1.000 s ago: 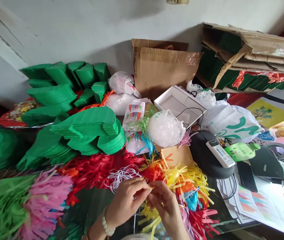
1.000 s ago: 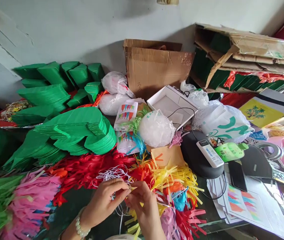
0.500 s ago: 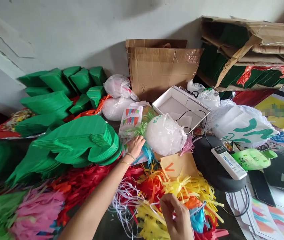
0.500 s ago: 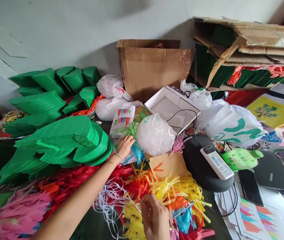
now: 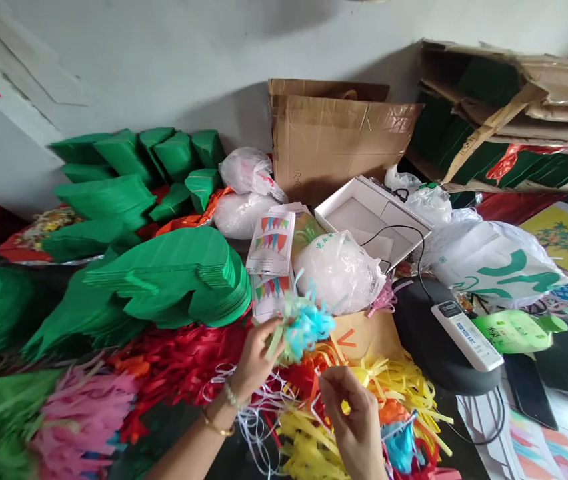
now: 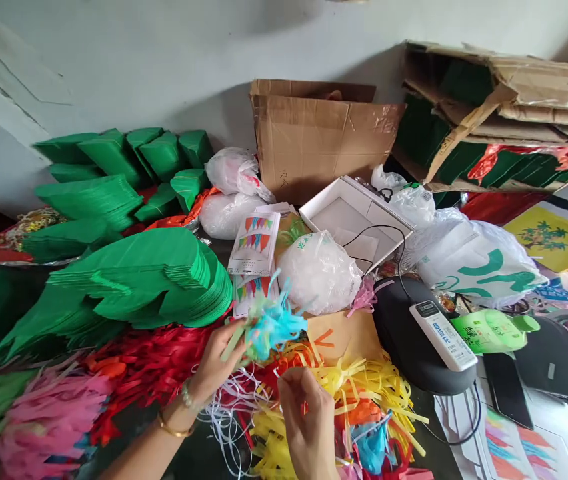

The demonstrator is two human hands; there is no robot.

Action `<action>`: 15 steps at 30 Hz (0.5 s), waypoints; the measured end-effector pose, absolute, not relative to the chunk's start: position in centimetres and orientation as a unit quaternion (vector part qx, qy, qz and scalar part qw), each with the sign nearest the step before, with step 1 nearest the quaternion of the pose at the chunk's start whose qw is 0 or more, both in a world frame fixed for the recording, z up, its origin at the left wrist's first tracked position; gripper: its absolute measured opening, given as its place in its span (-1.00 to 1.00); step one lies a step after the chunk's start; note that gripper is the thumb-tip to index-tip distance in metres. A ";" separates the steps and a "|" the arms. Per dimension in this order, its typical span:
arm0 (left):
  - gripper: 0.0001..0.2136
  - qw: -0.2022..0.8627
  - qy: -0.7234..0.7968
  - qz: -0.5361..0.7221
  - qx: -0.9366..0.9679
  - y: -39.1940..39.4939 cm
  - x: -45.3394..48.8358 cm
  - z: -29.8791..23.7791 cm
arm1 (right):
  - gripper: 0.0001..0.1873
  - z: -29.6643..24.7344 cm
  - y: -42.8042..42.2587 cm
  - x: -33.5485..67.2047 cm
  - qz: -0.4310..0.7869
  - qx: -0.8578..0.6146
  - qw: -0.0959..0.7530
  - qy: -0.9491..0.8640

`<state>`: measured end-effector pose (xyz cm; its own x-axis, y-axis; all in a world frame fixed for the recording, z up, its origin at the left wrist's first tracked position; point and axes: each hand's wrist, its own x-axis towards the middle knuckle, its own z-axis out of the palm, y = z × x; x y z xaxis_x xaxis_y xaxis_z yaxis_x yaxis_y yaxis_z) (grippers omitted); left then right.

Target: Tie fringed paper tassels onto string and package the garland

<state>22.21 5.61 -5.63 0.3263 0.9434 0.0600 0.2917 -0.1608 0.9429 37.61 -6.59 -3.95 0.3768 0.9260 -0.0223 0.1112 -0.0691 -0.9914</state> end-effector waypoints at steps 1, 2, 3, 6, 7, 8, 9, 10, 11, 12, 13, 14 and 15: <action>-0.73 0.498 0.468 0.358 0.637 4.1 21.9 -5.6 | -0.76 -3.5 -6.5 37.4 0.371 -0.623 0.544 -0.422; -0.70 0.533 0.472 0.352 0.608 2.9 21.7 -5.6 | -0.77 -3.2 -6.5 37.3 0.366 -0.618 0.545 -0.433; -0.69 0.563 0.472 0.342 0.586 2.1 21.6 -5.7 | -0.78 -3.0 -6.5 37.1 0.360 -0.614 0.544 -0.444; -0.62 0.587 0.486 0.328 0.559 1.7 21.4 -5.8 | -0.79 -2.9 -6.5 36.9 0.353 -0.608 0.532 -0.472; -0.55 0.568 0.498 0.341 0.559 2.0 21.3 -5.8 | -0.78 -2.9 -6.6 36.8 0.354 -0.608 0.527 -0.477; -0.48 0.547 0.509 0.358 0.560 2.4 21.1 -5.7 | -0.78 -2.9 -6.6 36.7 0.357 -0.609 0.522 -0.478; -0.43 0.530 0.517 0.373 0.559 2.6 21.0 -5.4 | -0.77 -2.9 -6.7 36.6 0.360 -0.612 0.518 -0.476; -0.42 0.528 0.519 0.381 0.554 2.8 20.8 -5.0 | -0.76 -3.0 -6.8 36.5 0.363 -0.615 0.517 -0.472; -0.47 0.546 0.515 0.381 0.541 2.7 20.7 -4.4 | -0.76 -2.9 -6.9 36.5 0.366 -0.617 0.518 -0.465; -0.56 0.577 0.509 0.377 0.516 2.4 20.7 -3.8 | -0.75 -2.9 -7.0 36.4 0.368 -0.618 0.525 -0.455; -0.66 0.616 0.501 0.372 0.481 2.0 20.8 -3.1 | -0.75 -2.9 -7.1 36.3 0.369 -0.619 0.533 -0.443; -0.72 0.659 0.490 0.365 0.440 1.5 20.9 -2.3 | -0.74 -2.8 -7.1 36.2 0.372 -0.617 0.543 -0.432; -0.75 0.699 0.475 0.361 0.394 0.9 21.2 -1.6 | -0.73 -2.7 -7.2 36.1 0.377 -0.612 0.553 -0.421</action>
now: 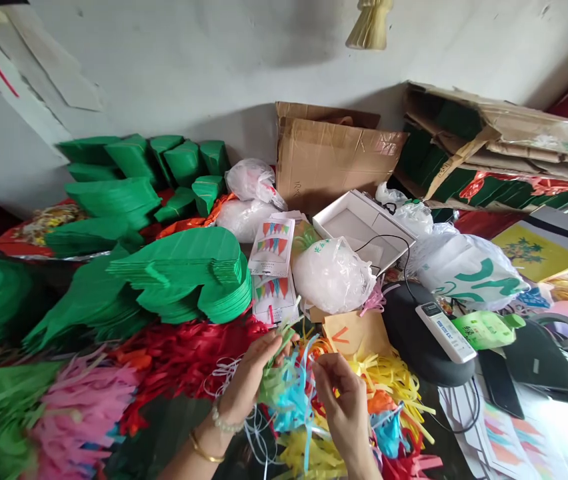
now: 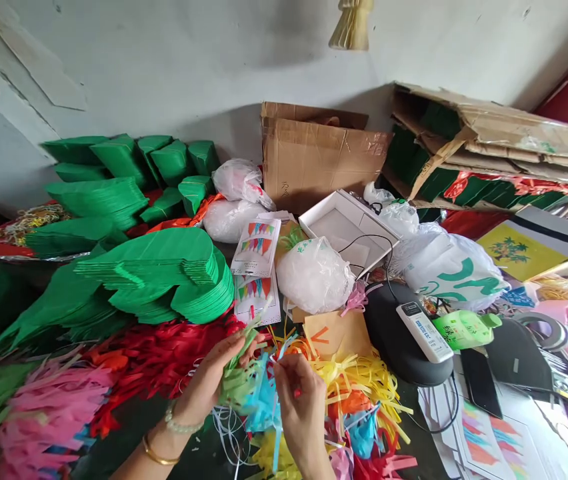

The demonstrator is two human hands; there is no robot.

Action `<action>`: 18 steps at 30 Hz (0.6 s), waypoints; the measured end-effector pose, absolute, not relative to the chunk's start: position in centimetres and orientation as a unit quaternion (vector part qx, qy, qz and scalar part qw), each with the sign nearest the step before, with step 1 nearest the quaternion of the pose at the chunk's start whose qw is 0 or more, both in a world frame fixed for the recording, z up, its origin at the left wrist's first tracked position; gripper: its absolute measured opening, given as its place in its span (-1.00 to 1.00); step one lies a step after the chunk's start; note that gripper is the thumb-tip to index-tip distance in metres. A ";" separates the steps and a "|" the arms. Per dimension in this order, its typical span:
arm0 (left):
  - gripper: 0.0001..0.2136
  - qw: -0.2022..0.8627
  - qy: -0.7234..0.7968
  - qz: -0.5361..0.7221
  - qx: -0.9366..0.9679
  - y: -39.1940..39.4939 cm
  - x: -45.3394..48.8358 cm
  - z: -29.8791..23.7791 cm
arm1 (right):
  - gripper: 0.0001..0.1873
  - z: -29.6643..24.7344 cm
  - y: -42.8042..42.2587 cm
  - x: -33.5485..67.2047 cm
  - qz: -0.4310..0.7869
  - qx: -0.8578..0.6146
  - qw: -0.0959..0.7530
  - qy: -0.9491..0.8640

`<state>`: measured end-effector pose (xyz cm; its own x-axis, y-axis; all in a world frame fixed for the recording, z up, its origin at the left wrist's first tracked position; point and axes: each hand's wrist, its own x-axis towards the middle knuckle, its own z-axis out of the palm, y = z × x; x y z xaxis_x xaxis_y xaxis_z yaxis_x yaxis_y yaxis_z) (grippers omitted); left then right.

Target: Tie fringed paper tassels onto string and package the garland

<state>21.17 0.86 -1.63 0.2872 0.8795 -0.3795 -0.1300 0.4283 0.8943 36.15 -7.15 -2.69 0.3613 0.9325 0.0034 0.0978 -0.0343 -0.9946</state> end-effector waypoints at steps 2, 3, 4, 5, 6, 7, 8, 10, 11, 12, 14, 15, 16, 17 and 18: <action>-0.75 0.760 0.444 0.362 0.308 -0.3 21.8 -0.6 | -0.72 -2.4 -7.1 36.0 0.397 -0.599 0.567 -0.403; -0.73 0.781 0.429 0.363 0.272 -0.8 22.1 -0.3 | -0.71 -2.2 -7.1 35.9 0.409 -0.591 0.571 -0.395; -0.71 0.798 0.418 0.359 0.244 -1.2 22.4 -0.1 | -0.71 -2.0 -7.0 35.8 0.421 -0.584 0.575 -0.389; -0.70 0.810 0.411 0.354 0.223 -1.6 22.6 -0.1 | -0.71 -1.8 -6.9 35.7 0.429 -0.577 0.582 -0.381; -0.70 0.819 0.406 0.349 0.208 -1.9 22.7 -0.1 | -0.71 -1.6 -6.8 35.5 0.435 -0.570 0.588 -0.373; -0.70 0.825 0.402 0.343 0.199 -2.1 22.8 -0.3 | -0.72 -1.4 -6.7 35.4 0.440 -0.563 0.595 -0.367; -0.70 0.829 0.399 0.341 0.193 -2.3 22.9 -0.4 | -0.73 -1.2 -6.7 35.3 0.445 -0.555 0.602 -0.361; -0.71 0.829 0.399 0.343 0.189 -2.8 23.0 -0.6 | -0.74 -0.9 -6.6 35.0 0.457 -0.537 0.615 -0.353; -0.71 0.828 0.401 0.345 0.188 -3.0 23.0 -0.7 | -0.75 -0.8 -6.6 34.9 0.463 -0.529 0.619 -0.350; -0.70 0.826 0.405 0.345 0.187 -3.2 23.1 -0.7 | -0.75 -0.7 -6.6 34.8 0.469 -0.522 0.622 -0.347; -0.69 0.821 0.412 0.346 0.191 -3.4 23.2 -0.7 | -0.77 -0.7 -6.7 34.8 0.476 -0.514 0.622 -0.349; -0.68 0.818 0.415 0.347 0.195 -3.5 23.2 -0.6 | -0.78 -0.7 -6.8 34.8 0.474 -0.516 0.620 -0.354; -0.68 0.815 0.418 0.349 0.199 -3.5 23.3 -0.5 | -0.78 -0.7 -6.9 34.9 0.469 -0.519 0.617 -0.360; -0.67 0.812 0.420 0.350 0.203 -3.5 23.3 -0.5 | -0.78 -0.7 -6.9 35.0 0.463 -0.523 0.614 -0.367; -0.66 0.811 0.422 0.350 0.205 -3.5 23.4 -0.5 | -0.78 -0.8 -7.0 35.0 0.457 -0.528 0.612 -0.373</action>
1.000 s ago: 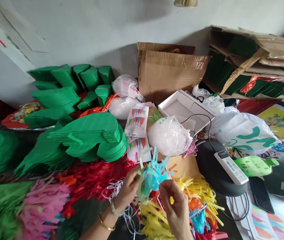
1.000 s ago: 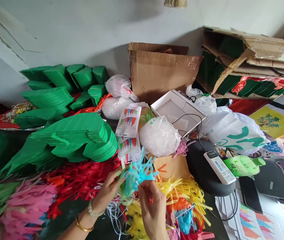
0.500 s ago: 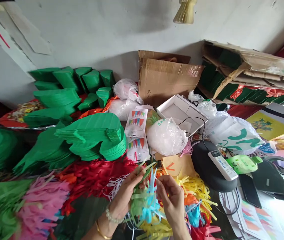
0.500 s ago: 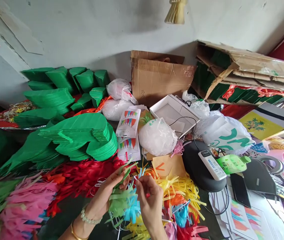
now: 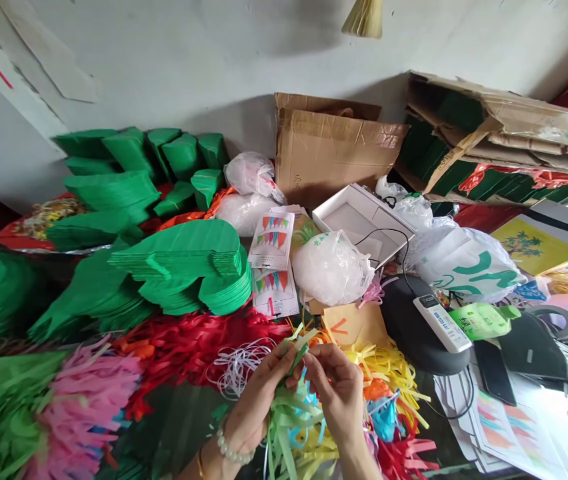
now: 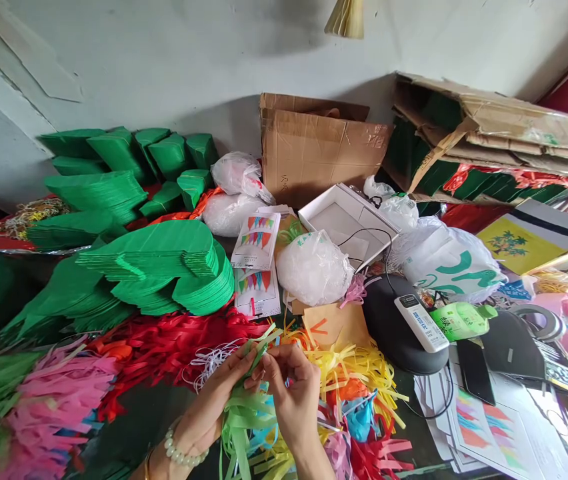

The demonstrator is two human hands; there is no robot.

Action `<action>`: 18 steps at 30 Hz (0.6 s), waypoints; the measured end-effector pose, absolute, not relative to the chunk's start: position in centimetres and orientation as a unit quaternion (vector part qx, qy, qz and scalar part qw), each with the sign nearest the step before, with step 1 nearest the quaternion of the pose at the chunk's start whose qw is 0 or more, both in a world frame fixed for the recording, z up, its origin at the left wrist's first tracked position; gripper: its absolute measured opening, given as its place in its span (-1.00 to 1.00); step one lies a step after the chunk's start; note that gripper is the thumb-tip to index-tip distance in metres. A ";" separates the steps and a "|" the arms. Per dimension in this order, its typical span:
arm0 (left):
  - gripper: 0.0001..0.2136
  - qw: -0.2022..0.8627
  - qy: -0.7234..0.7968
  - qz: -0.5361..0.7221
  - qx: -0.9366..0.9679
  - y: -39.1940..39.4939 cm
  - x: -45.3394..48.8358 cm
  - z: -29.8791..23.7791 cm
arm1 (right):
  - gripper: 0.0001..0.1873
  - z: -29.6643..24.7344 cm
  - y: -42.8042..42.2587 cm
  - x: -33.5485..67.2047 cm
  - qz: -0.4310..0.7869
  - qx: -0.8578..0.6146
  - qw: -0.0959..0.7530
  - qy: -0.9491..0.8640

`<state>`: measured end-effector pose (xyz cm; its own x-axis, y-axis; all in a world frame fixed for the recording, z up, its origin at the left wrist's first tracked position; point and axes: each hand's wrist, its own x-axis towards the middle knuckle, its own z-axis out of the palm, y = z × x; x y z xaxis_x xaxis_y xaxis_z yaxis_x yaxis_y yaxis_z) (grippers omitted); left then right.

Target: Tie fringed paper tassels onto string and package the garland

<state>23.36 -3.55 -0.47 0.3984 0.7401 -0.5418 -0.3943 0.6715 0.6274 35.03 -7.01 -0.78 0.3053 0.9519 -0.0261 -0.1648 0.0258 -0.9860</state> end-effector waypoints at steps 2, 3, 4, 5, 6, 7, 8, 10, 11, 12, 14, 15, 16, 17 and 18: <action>-0.65 0.809 0.429 0.344 0.207 -3.6 23.4 -0.6 | -0.77 -0.9 -7.1 35.1 0.449 -0.535 0.606 -0.381; -0.65 0.807 0.432 0.342 0.213 -3.6 23.4 -0.7 | -0.76 -1.0 -7.2 35.2 0.445 -0.539 0.602 -0.386; -0.65 0.801 0.436 0.343 0.224 -3.6 23.4 -0.8 | -0.76 -1.1 -7.2 35.2 0.440 -0.544 0.598 -0.391; -0.66 0.792 0.440 0.348 0.243 -3.6 23.3 -0.9 | -0.75 -1.2 -7.2 35.2 0.431 -0.553 0.593 -0.397; -0.66 0.777 0.445 0.356 0.267 -3.7 23.3 -1.0 | -0.76 -1.3 -7.3 35.2 0.418 -0.563 0.590 -0.401; -0.67 0.758 0.451 0.366 0.297 -3.7 23.2 -1.1 | -0.77 -1.4 -7.3 35.3 0.405 -0.573 0.586 -0.405; -0.68 0.736 0.459 0.374 0.328 -3.7 23.1 -1.1 | -0.79 -1.5 -7.3 35.3 0.393 -0.581 0.583 -0.410; -0.69 0.694 0.472 0.384 0.385 -3.7 22.9 -1.0 | -0.79 -1.5 -7.4 35.4 0.382 -0.589 0.574 -0.422; -0.69 0.678 0.477 0.384 0.407 -3.7 22.8 -0.9 | -0.77 -1.5 -7.4 35.5 0.383 -0.589 0.568 -0.428; -0.70 0.667 0.480 0.380 0.426 -3.7 22.8 -0.8 | -0.77 -1.5 -7.4 35.6 0.388 -0.586 0.563 -0.435; -0.72 0.655 0.479 0.370 0.452 -3.6 22.7 -0.7 | -0.79 -1.5 -7.3 35.7 0.402 -0.576 0.564 -0.435; -0.72 0.654 0.477 0.365 0.460 -3.7 22.7 -0.8 | -0.79 -1.5 -7.3 35.7 0.413 -0.567 0.570 -0.427; -0.72 0.655 0.475 0.361 0.464 -3.7 22.7 -0.8 | -0.77 -1.7 -7.3 35.7 0.424 -0.558 0.580 -0.415; -0.72 0.656 0.475 0.359 0.464 -3.7 22.7 -1.0 | -0.76 -1.8 -7.3 35.6 0.436 -0.549 0.590 -0.400; -0.70 0.656 0.476 0.359 0.463 -3.8 22.6 -1.1 | -0.74 -2.0 -7.3 35.5 0.447 -0.541 0.600 -0.384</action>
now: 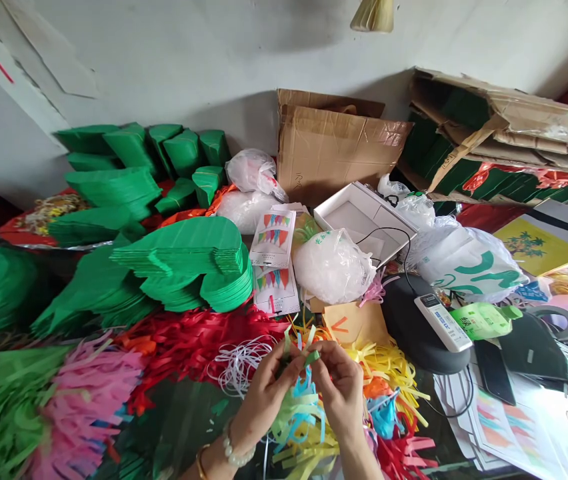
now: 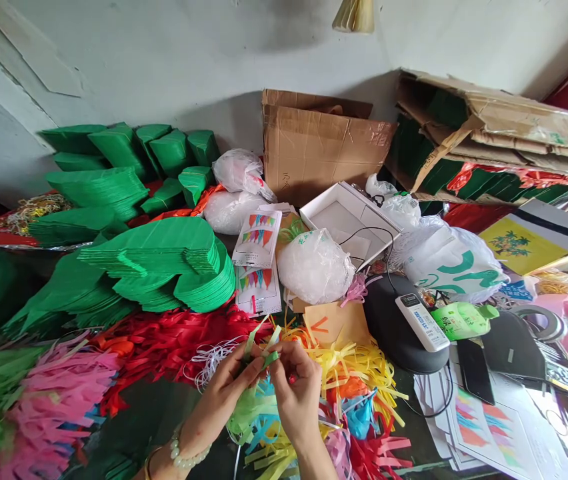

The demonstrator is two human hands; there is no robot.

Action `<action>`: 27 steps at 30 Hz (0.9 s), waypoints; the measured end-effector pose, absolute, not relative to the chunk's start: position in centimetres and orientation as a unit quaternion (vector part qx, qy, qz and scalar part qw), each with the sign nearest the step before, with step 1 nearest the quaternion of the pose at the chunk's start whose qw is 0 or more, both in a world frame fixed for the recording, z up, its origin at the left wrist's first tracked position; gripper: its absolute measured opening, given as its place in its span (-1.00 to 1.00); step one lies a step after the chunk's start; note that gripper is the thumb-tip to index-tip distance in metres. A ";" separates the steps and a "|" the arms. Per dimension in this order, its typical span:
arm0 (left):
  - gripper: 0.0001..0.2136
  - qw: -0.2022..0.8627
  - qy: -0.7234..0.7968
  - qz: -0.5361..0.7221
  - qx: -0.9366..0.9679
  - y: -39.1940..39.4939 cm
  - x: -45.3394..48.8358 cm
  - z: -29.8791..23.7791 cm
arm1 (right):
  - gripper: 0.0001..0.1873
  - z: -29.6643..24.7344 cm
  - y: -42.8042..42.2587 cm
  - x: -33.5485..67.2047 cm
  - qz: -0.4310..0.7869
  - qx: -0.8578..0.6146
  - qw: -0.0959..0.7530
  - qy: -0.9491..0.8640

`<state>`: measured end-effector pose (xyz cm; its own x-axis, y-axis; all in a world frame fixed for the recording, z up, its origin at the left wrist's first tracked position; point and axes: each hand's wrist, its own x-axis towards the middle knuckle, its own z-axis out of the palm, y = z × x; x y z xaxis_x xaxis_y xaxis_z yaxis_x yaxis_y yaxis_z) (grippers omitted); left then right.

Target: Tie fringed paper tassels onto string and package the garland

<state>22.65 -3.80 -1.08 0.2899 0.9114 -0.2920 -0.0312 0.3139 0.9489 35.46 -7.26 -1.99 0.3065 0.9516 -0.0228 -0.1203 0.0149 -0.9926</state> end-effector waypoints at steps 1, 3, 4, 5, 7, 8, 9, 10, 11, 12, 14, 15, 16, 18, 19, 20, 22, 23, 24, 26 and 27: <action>-0.68 0.657 0.477 0.359 0.459 -3.9 22.6 -1.2 | -0.73 -2.2 -7.3 35.3 0.455 -0.536 0.608 -0.368; -0.65 0.662 0.480 0.361 0.449 -3.9 22.7 -1.3 | -0.72 -2.6 -7.3 35.1 0.466 -0.533 0.614 -0.349; -0.66 0.669 0.478 0.360 0.441 -3.9 22.8 -1.4 | -0.72 -2.8 -7.4 35.0 0.465 -0.535 0.613 -0.349; -0.69 0.682 0.472 0.359 0.429 -3.9 22.9 -1.4 | -0.73 -2.9 -7.4 35.0 0.461 -0.540 0.610 -0.353; -0.73 0.713 0.456 0.362 0.390 -3.8 23.1 -1.4 | -0.72 -3.1 -7.7 35.1 0.440 -0.557 0.601 -0.367; -0.72 0.729 0.448 0.366 0.366 -3.7 23.3 -1.4 | -0.72 -3.1 -7.9 35.2 0.430 -0.565 0.596 -0.375; -0.70 0.742 0.441 0.371 0.342 -3.6 23.4 -1.4 | -0.72 -3.1 -8.1 35.2 0.423 -0.571 0.591 -0.383; -0.68 0.753 0.435 0.376 0.321 -3.5 23.5 -1.4 | -0.72 -3.0 -8.2 35.3 0.420 -0.573 0.585 -0.390; -0.67 0.761 0.430 0.379 0.304 -3.5 23.6 -1.4 | -0.73 -3.0 -8.4 35.4 0.422 -0.572 0.581 -0.396; -0.67 0.767 0.427 0.379 0.295 -3.4 23.6 -1.4 | -0.74 -2.9 -8.5 35.4 0.425 -0.569 0.578 -0.402; -0.68 0.773 0.422 0.376 0.287 -3.5 23.7 -1.4 | -0.74 -2.7 -8.6 35.5 0.429 -0.564 0.577 -0.405; -0.69 0.774 0.421 0.376 0.288 -3.5 23.6 -1.4 | -0.74 -2.7 -8.6 35.5 0.431 -0.562 0.579 -0.403; -0.70 0.773 0.421 0.375 0.290 -3.5 23.6 -1.4 | -0.75 -2.6 -8.5 35.5 0.433 -0.561 0.581 -0.400; -0.71 0.769 0.422 0.374 0.301 -3.6 23.4 -1.5 | -0.77 -2.6 -8.3 35.5 0.442 -0.557 0.585 -0.391; -0.71 0.763 0.425 0.374 0.312 -3.6 23.4 -1.5 | -0.77 -2.5 -8.2 35.5 0.447 -0.553 0.586 -0.389; -0.71 0.756 0.430 0.372 0.325 -3.7 23.3 -1.5 | -0.77 -2.5 -8.0 35.5 0.449 -0.551 0.587 -0.388; -0.71 0.736 0.443 0.370 0.354 -3.7 23.2 -1.5 | -0.76 -2.4 -7.7 35.5 0.449 -0.544 0.594 -0.386; -0.71 0.724 0.449 0.371 0.369 -3.7 23.2 -1.4 | -0.75 -2.3 -7.6 35.5 0.449 -0.538 0.599 -0.386; -0.70 0.713 0.455 0.371 0.383 -3.7 23.1 -1.4 | -0.74 -2.3 -7.6 35.5 0.450 -0.533 0.603 -0.387; -0.70 0.695 0.463 0.372 0.404 -3.7 23.1 -1.3 | -0.73 -2.4 -7.6 35.6 0.459 -0.520 0.602 -0.395; -0.70 0.691 0.465 0.374 0.408 -3.6 23.1 -1.3 | -0.73 -2.5 -7.7 35.7 0.465 -0.513 0.599 -0.402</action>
